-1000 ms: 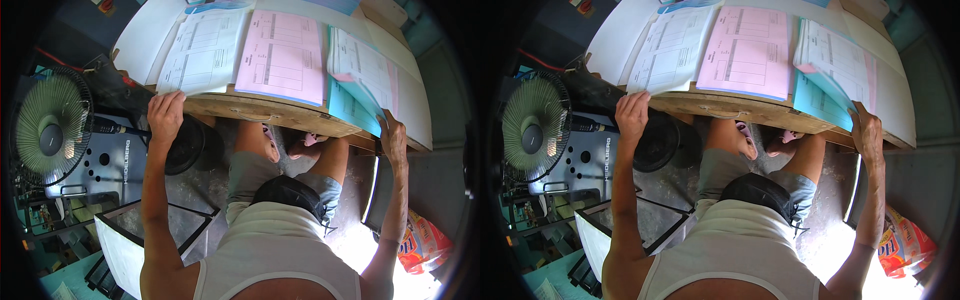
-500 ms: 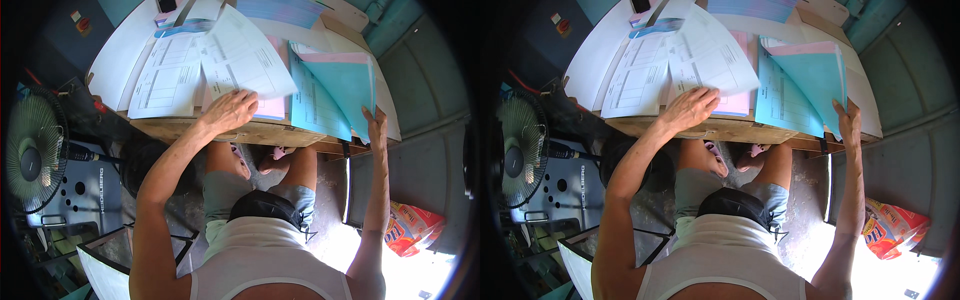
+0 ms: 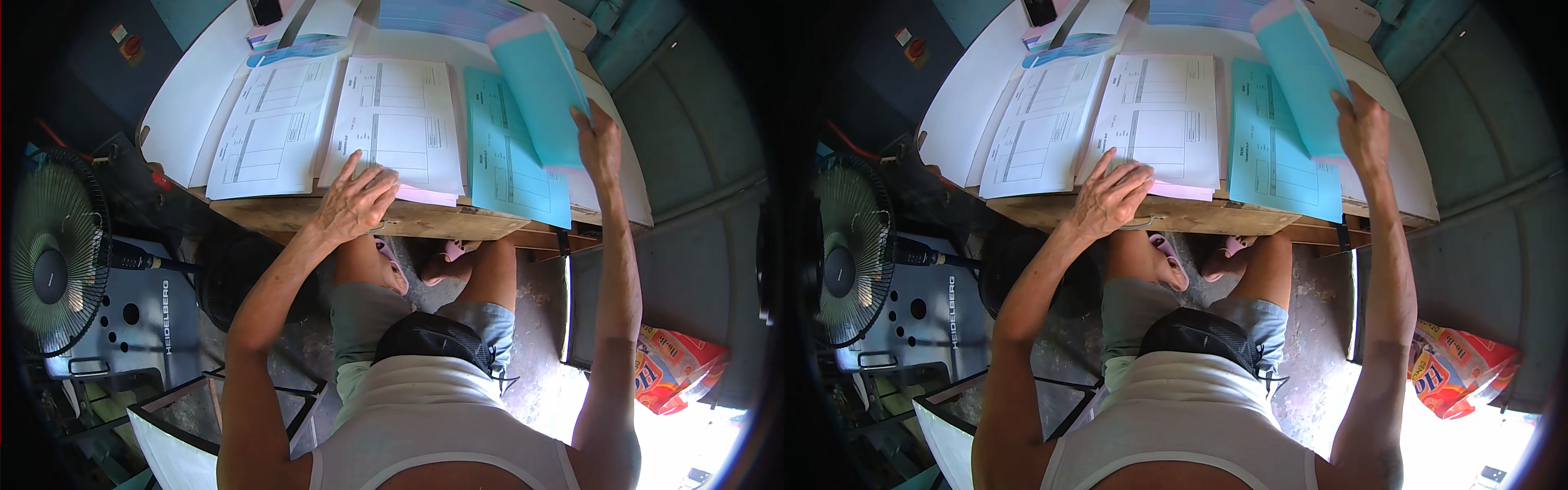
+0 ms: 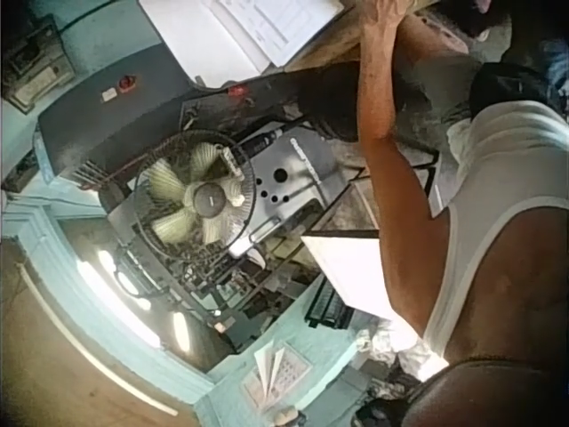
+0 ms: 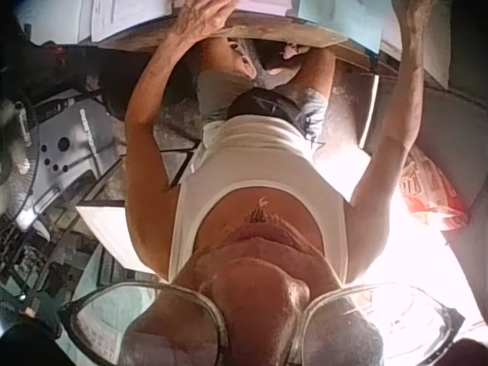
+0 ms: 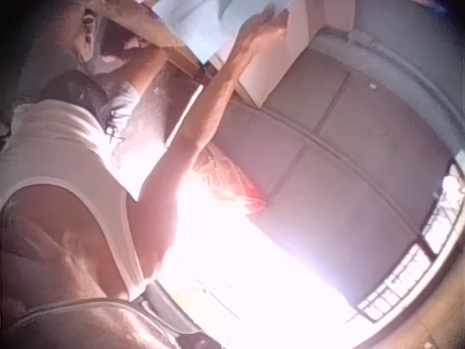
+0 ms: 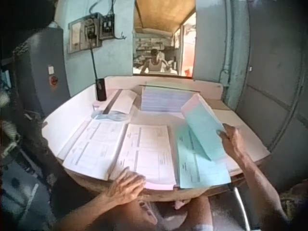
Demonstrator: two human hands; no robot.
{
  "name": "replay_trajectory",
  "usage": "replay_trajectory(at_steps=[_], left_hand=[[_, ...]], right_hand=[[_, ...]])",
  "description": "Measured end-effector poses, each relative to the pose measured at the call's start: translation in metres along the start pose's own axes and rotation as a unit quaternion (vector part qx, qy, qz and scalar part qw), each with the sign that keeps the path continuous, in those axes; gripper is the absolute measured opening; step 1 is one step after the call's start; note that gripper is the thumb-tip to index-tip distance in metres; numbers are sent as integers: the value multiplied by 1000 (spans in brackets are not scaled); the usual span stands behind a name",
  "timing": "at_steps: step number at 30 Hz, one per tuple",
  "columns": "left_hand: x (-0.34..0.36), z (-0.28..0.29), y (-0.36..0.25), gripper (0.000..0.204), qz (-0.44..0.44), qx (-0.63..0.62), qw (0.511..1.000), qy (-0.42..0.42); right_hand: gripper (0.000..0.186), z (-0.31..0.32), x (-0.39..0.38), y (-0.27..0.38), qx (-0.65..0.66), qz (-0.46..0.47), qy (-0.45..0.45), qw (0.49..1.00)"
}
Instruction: Manually sorting and stacking different colored paper forms on a desk.
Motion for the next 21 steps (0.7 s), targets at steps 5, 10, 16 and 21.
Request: replay_trajectory(at_steps=[5, 10, 16, 21], left_hand=[[4, 10, -7, 14, 29, -10, 999, -24], [0, 4, -8, 12, 68, -49, 995, -60], [11, 14, -4, 13, 110, -113, 987, -10], [28, 31, 8, 18, 134, -77, 988, 30]], right_hand=[[14, -40, -5, 70, 10, 148, -37, 988], [20, -96, -48, 123, -16, 260, 49, 964], [24, -105, -99, 134, 15, 322, 259, 911], [21, -87, -87, 131, 20, 304, 304, 903]])
Point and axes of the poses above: each hand's wrist, its own x-axis towards the middle knuckle, its own z-axis out of the back of the hand, y = z × x, the point moved 1 cm from there along x, towards the middle knuckle, and after that the axes turned 9 degrees about -y, right-handed, at the moved point
